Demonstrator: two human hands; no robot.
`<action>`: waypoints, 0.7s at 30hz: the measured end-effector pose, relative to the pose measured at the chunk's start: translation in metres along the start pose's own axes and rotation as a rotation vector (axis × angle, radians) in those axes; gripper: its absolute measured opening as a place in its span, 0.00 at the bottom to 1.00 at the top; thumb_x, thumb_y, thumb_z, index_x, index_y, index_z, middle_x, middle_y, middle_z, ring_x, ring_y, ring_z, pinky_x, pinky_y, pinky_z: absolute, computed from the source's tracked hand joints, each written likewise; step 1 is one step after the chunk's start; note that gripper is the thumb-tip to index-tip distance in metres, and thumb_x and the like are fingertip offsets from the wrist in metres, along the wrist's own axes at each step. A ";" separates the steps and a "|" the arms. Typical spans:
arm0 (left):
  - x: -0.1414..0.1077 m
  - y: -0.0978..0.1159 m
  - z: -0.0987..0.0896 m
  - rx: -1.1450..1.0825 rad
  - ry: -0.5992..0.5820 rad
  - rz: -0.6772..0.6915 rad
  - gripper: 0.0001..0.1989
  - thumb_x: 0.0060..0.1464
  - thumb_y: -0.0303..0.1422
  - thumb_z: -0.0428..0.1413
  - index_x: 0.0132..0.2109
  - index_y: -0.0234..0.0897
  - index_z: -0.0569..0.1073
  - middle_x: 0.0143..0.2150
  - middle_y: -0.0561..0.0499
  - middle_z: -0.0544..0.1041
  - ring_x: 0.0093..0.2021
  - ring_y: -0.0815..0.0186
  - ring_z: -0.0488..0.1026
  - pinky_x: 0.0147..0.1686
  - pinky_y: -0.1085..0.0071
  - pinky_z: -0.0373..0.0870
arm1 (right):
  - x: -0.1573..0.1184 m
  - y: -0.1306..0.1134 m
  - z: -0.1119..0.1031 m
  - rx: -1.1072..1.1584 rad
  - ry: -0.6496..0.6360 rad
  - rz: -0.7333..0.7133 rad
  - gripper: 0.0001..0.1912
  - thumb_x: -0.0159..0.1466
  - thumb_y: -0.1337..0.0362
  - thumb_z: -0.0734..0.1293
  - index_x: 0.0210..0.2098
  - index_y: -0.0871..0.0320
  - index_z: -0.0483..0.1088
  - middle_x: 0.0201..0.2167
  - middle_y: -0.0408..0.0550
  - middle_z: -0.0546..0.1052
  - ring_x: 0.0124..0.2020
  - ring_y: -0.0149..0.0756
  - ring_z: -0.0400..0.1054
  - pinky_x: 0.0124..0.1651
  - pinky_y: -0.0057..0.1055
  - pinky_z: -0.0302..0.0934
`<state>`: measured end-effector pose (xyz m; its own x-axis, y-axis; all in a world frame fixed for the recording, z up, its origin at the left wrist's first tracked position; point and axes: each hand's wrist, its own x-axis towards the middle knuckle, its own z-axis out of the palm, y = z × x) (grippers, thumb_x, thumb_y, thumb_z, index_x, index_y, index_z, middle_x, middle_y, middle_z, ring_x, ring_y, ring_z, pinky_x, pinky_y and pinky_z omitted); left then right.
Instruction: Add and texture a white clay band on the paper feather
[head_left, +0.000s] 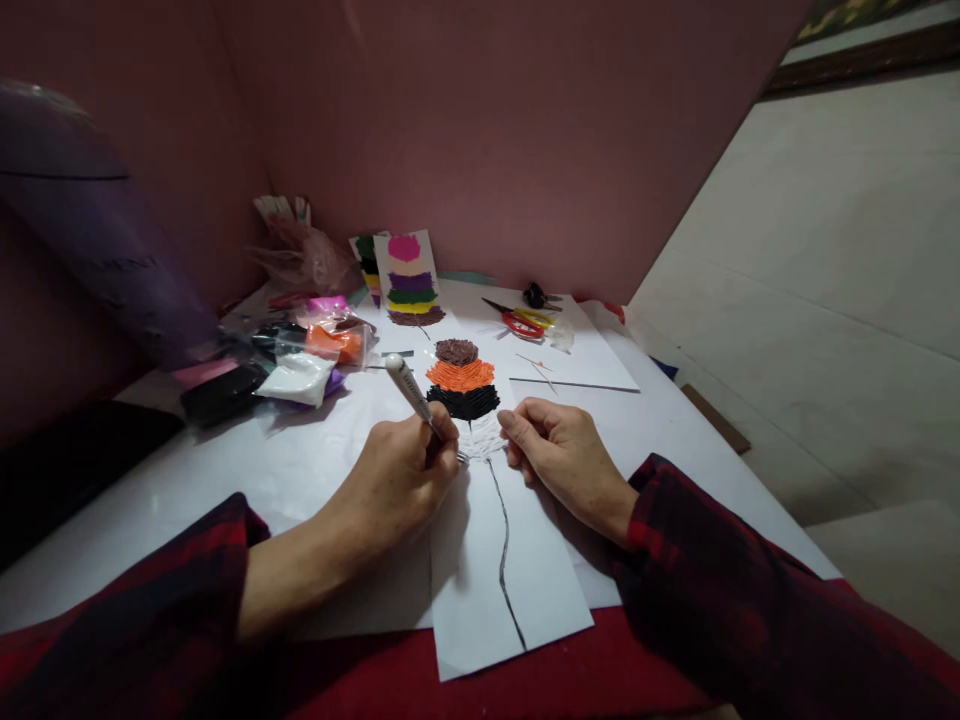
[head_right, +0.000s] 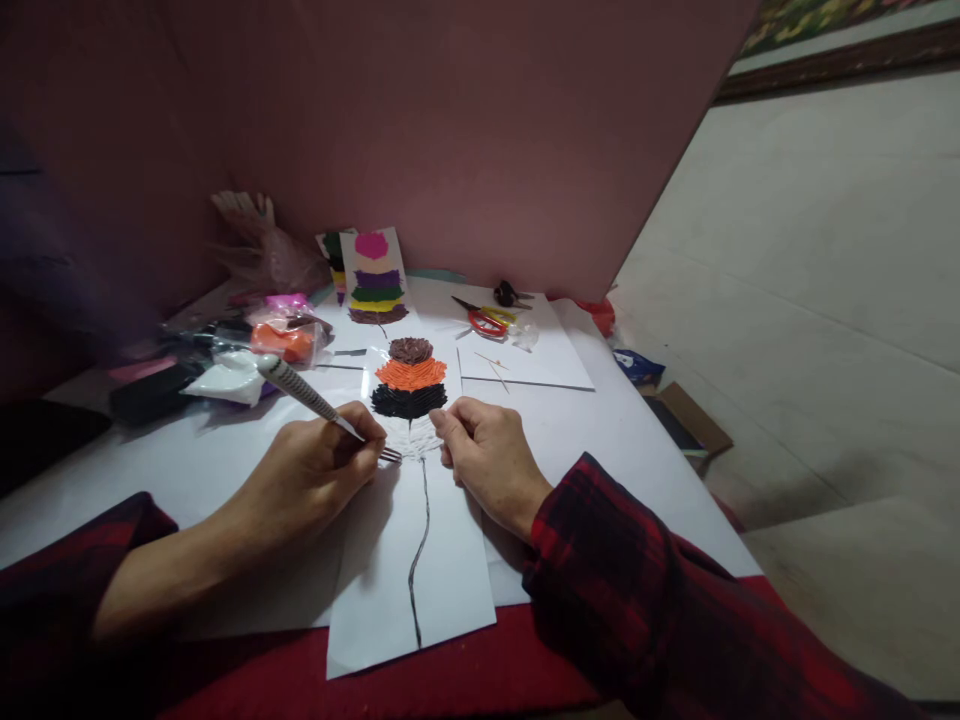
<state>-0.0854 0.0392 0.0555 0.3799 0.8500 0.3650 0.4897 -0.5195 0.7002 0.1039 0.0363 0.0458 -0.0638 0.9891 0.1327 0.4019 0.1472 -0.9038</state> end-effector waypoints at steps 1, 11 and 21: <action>0.000 0.000 0.000 -0.002 -0.005 -0.005 0.06 0.53 0.23 0.48 0.31 0.35 0.67 0.18 0.60 0.63 0.17 0.75 0.58 0.18 0.78 0.54 | 0.000 0.000 0.000 -0.002 0.000 -0.003 0.17 0.67 0.57 0.63 0.24 0.59 0.66 0.17 0.40 0.70 0.13 0.25 0.61 0.18 0.24 0.56; -0.001 -0.001 0.003 -0.014 -0.040 0.006 0.06 0.53 0.22 0.48 0.32 0.35 0.66 0.19 0.60 0.63 0.18 0.75 0.58 0.19 0.78 0.55 | 0.000 0.001 0.000 -0.004 -0.001 -0.005 0.17 0.67 0.58 0.63 0.24 0.59 0.66 0.17 0.40 0.70 0.13 0.25 0.61 0.18 0.24 0.57; 0.002 -0.003 0.003 -0.014 -0.049 0.071 0.06 0.52 0.23 0.47 0.32 0.36 0.65 0.20 0.60 0.64 0.19 0.74 0.61 0.20 0.78 0.57 | 0.001 0.001 0.000 -0.004 0.000 -0.011 0.17 0.67 0.57 0.63 0.24 0.59 0.67 0.17 0.40 0.70 0.13 0.25 0.61 0.18 0.24 0.57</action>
<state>-0.0839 0.0422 0.0524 0.4515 0.8058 0.3832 0.4494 -0.5764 0.6825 0.1046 0.0371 0.0450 -0.0687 0.9874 0.1426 0.4048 0.1583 -0.9006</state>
